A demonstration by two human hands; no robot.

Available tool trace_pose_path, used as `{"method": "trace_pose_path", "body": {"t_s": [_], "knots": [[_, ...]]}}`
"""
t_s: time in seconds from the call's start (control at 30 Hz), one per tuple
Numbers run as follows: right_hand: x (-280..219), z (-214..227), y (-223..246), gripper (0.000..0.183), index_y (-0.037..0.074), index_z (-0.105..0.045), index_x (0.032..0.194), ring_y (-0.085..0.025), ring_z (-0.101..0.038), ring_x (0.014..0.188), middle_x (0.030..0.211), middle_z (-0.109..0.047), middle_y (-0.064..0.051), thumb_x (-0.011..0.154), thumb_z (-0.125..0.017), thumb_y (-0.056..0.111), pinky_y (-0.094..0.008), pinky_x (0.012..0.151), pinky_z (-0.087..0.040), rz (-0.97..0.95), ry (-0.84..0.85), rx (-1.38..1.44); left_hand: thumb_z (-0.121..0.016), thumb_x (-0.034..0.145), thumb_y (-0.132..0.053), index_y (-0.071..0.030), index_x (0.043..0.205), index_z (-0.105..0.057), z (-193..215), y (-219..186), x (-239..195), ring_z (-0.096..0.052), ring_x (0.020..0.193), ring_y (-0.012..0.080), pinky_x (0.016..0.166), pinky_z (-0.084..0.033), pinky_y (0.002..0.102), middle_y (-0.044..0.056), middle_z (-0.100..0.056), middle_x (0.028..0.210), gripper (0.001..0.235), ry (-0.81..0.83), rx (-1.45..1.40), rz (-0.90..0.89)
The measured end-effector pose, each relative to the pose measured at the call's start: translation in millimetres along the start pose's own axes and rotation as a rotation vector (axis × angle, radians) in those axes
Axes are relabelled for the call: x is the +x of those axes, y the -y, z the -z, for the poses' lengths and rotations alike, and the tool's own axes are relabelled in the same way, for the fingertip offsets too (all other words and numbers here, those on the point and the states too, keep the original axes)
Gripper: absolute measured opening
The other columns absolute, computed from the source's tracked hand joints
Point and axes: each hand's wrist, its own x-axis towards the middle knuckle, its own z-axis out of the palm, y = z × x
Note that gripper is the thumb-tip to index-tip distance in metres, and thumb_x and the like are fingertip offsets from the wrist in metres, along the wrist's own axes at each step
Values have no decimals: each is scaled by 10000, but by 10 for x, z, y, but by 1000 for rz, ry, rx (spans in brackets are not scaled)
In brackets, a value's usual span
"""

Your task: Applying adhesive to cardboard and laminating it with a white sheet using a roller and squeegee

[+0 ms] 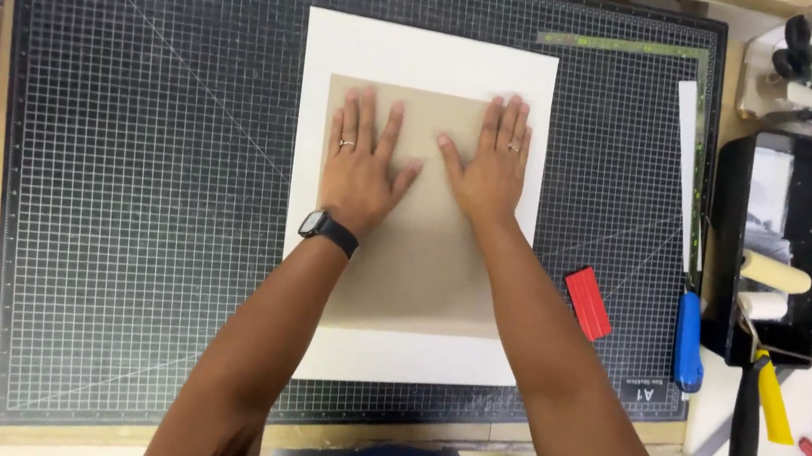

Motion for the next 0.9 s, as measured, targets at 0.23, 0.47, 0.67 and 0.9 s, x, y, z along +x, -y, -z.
{"method": "trace_pose_path", "body": {"t_s": [0.23,0.47,0.67,0.9], "knots": [[-41,-48,-14,973,14,-224,1642,-380,-79,1587,1695,-139,-268,1019,-496,710,-522,1295,-70,21,-8,12,-352,1016,-693,-211,1666,-182,-100,99,-622,-24,1590,412,1301,20,514,227,-84,1720,827,-21,41,-26],[-30,-32,-31,972,13,-218,1646,-343,-78,1591,1704,-138,-246,1025,-484,711,-500,1300,-51,18,-9,45,-251,1067,-628,-207,1668,-136,-206,146,-1337,-9,1591,369,1290,-3,500,207,-75,1721,743,8,23,-27],[-190,-56,44,852,-3,-250,1637,-348,-109,1581,1694,-184,-246,1079,-491,595,-503,1293,-62,70,-77,20,-197,1090,-554,-197,1671,-92,-296,199,-1503,20,1596,339,1290,39,478,193,-39,1729,690,26,30,-44],[-1254,-170,811,689,-85,-347,1560,-464,-246,1533,1613,-322,-334,1039,-597,288,-570,1263,-172,223,-129,95,-240,1111,-434,-143,1670,-126,-284,202,-1508,10,1601,336,1300,24,475,200,-43,1731,641,14,-16,-43]]}}
